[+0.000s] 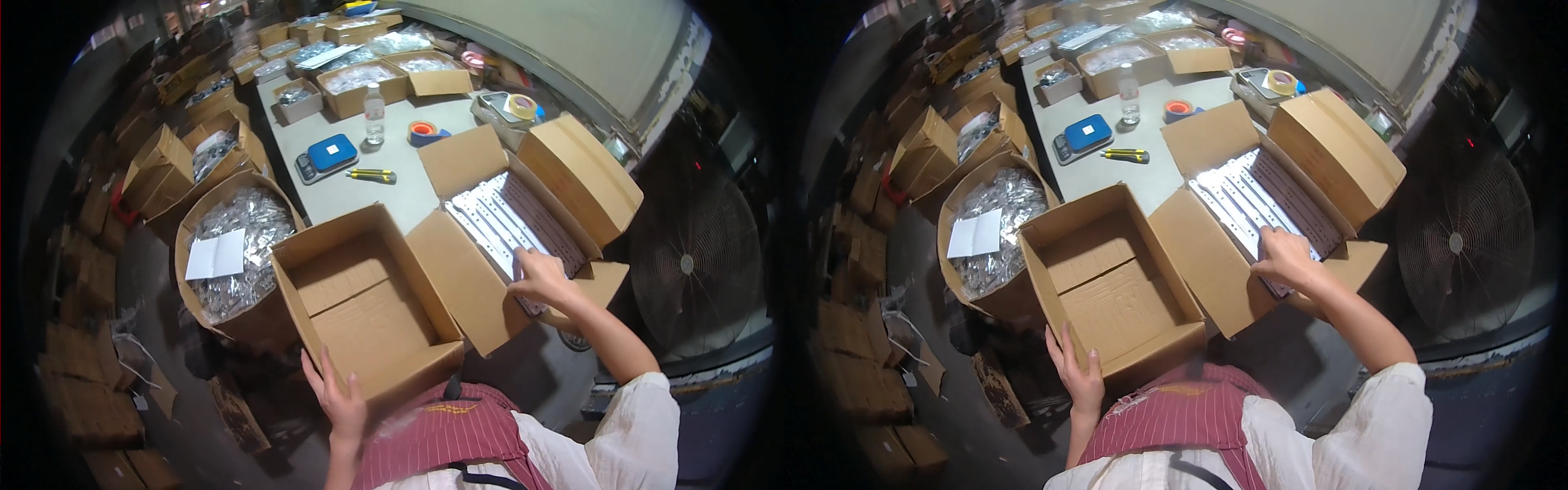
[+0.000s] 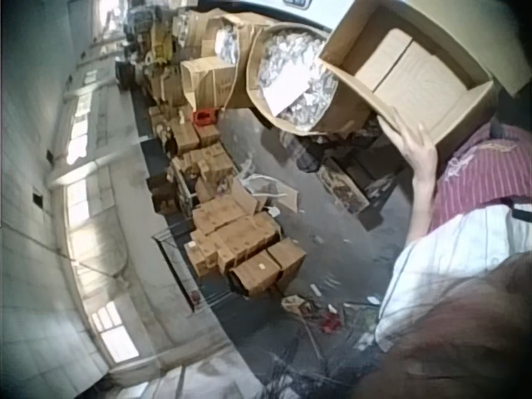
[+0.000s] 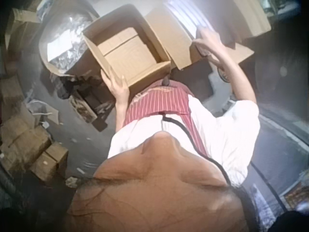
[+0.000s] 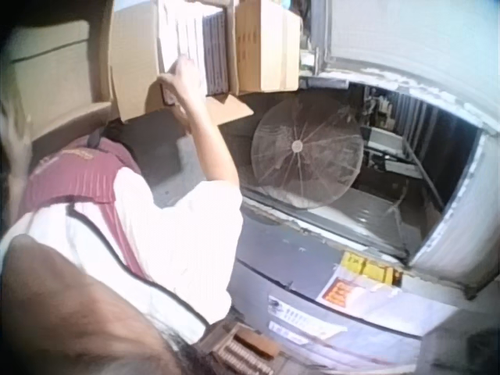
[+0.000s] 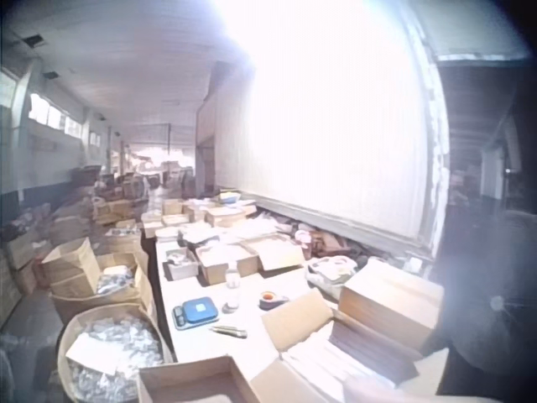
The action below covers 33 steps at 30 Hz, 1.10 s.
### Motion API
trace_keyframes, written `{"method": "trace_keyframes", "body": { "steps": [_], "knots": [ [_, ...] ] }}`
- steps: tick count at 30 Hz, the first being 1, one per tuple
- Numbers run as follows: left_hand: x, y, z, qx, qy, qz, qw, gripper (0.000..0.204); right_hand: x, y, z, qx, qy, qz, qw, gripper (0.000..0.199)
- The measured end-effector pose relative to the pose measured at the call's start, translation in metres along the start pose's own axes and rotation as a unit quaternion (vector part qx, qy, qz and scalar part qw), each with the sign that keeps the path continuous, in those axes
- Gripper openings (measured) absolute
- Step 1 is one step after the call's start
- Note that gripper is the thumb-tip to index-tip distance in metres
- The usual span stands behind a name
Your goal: The person opens cardboard boxes with a utility knife and transfers metal slide brackets between the boxes by hand while holding a sheet of stickers.
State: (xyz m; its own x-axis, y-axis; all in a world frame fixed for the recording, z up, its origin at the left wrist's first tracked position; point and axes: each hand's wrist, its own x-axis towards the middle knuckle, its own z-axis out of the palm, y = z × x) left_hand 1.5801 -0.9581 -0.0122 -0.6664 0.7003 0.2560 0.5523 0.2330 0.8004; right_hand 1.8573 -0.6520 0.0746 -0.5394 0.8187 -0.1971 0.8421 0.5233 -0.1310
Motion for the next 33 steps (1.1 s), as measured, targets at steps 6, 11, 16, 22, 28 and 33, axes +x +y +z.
{"method": "trace_keyframes", "body": {
  "steps": [6,11,16,22,28,33],
  "knots": [
    [0.0,0.001,-0.003,0.012,-0.013,-0.011,1.0,0.063,0.0,-0.002,0.005,-0.051,0.002,-0.004,0.999,0.042],
    [0.0,0.005,0.004,0.007,-0.008,-0.02,1.0,0.064,0.012,0.012,0.029,-0.093,-0.005,-0.024,0.995,0.042],
    [-0.001,-0.002,0.006,0.004,0.008,-0.015,1.0,0.065,0.026,0.016,-0.005,0.031,-0.046,-0.004,0.998,0.051],
    [-0.004,-0.013,0.002,0.02,0.026,0.011,0.999,0.063,0.003,0.006,-0.034,0.406,-0.043,0.083,0.909,0.042],
    [-0.004,-0.017,0.004,0.018,0.027,0.013,0.999,0.058,-0.026,-0.052,-0.06,0.612,-0.132,0.005,0.78,0.052],
    [-0.004,-0.013,0.005,0.001,0.015,0.019,1.0,0.062,-0.005,-0.116,-0.021,0.617,-0.191,-0.089,0.758,0.055]
  ]
}}
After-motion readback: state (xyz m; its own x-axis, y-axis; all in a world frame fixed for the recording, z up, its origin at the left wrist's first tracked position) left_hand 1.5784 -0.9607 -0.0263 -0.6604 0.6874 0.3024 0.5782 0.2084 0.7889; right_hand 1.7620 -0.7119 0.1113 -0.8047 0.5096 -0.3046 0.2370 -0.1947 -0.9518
